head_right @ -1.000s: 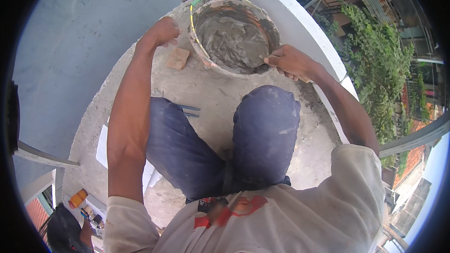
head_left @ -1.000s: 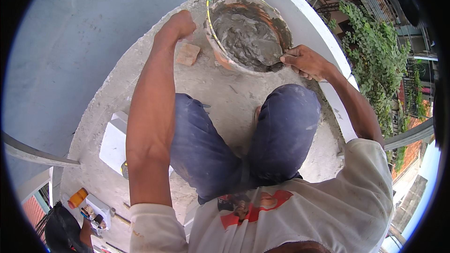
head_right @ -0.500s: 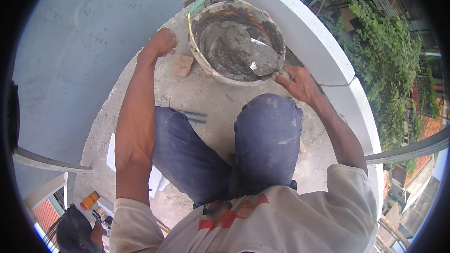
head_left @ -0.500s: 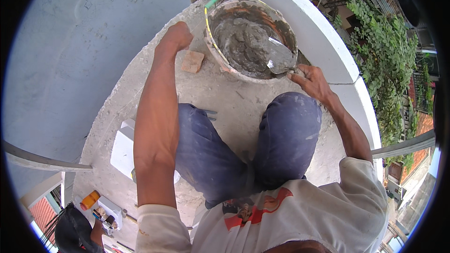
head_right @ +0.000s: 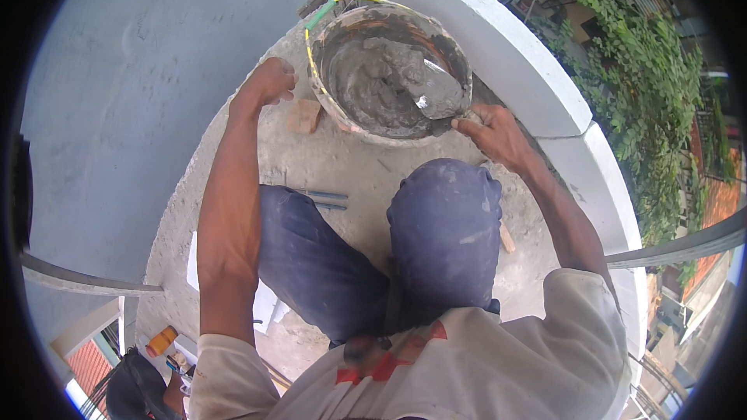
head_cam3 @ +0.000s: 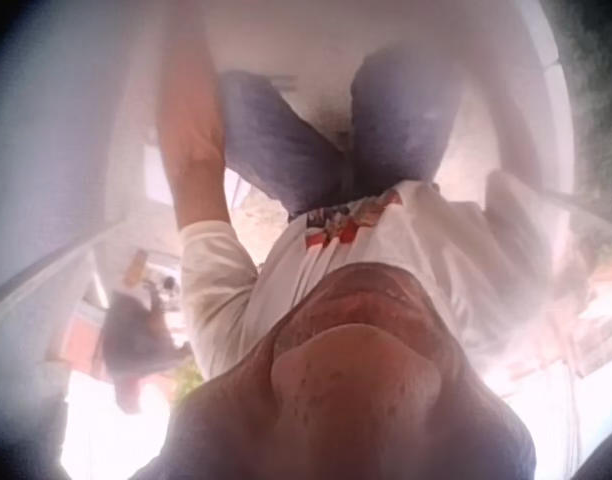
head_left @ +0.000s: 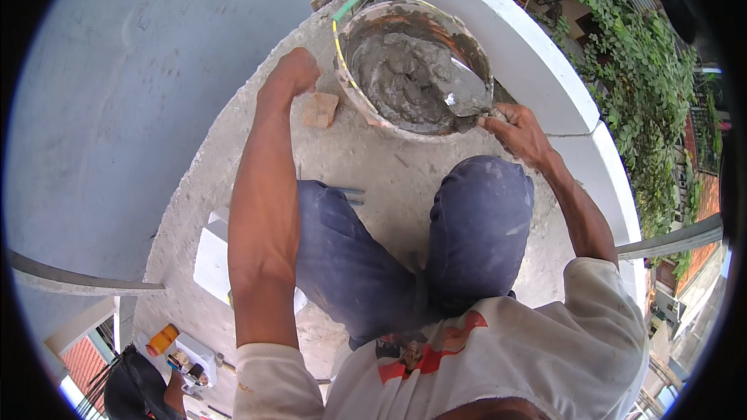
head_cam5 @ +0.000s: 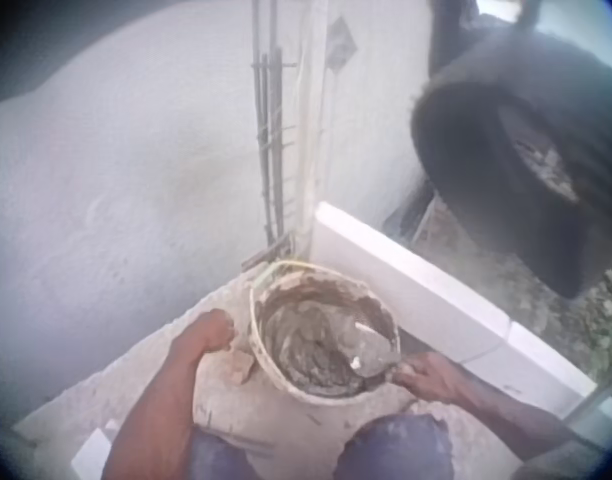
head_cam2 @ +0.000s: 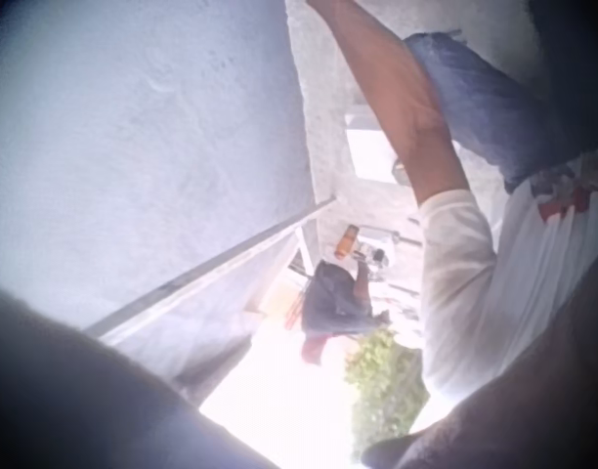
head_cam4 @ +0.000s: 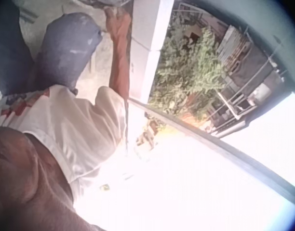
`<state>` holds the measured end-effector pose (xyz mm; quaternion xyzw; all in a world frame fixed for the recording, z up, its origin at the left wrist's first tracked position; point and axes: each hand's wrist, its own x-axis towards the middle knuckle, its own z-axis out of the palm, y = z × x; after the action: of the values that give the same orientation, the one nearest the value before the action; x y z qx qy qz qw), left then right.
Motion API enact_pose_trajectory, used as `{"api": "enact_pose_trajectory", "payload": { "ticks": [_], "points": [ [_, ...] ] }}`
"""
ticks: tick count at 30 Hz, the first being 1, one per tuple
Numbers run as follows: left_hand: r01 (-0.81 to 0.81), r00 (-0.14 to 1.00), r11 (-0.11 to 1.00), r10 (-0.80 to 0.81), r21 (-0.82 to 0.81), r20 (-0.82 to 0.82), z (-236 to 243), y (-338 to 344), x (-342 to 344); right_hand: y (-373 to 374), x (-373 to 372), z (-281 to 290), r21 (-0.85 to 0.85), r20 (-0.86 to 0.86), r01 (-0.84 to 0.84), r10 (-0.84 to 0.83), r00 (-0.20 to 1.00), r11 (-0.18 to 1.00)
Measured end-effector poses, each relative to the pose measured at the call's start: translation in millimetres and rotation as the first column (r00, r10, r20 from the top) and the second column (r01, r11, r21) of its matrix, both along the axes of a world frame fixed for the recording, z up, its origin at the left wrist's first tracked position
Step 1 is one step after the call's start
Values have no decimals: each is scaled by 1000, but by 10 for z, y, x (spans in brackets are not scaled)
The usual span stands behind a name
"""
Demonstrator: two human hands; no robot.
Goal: The person mixes cement in a bucket using a trowel and applies it to a low wall on a rooftop. They then pick up white rectangular tiles, place them onto the cemented surface, and use a hammer to tap them into position.
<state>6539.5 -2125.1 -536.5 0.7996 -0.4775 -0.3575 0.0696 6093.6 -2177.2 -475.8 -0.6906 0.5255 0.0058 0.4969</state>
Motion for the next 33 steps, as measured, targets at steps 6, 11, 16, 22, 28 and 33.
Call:
{"api": "enact_pose_trajectory", "payload": {
  "ticks": [6, 11, 16, 22, 28, 33],
  "points": [
    [-5, 1000, 1000, 5, -18, 7, -103, 17, 3, -71, 115, 198, 213, 206, 130, -175, 963, 968],
    [-35, 999, 998, 36, -48, 23, -140, 50, 49, -515, 473, 571, 38, 378, 126, -130, 917, 991],
    [23, 999, 999, -22, -22, 49, -75, 23, 23, -1337, 1004, 834, -427, -16, -41, 37, 999, 904],
    [-2, 1000, 998, 2, -55, 5, -90, 38, 90, -1958, 1253, 372, -806, -533, -525, 51, 845, 274],
    [12, 999, 999, -10, -42, 37, -167, -23, 76, -1586, 731, 231, -730, -678, -666, -47, 733, 154],
    [37, 999, 999, -37, 9, 32, -203, -74, 64, -1269, 334, 133, -690, -722, -720, -126, 680, 72]
  ]
}}
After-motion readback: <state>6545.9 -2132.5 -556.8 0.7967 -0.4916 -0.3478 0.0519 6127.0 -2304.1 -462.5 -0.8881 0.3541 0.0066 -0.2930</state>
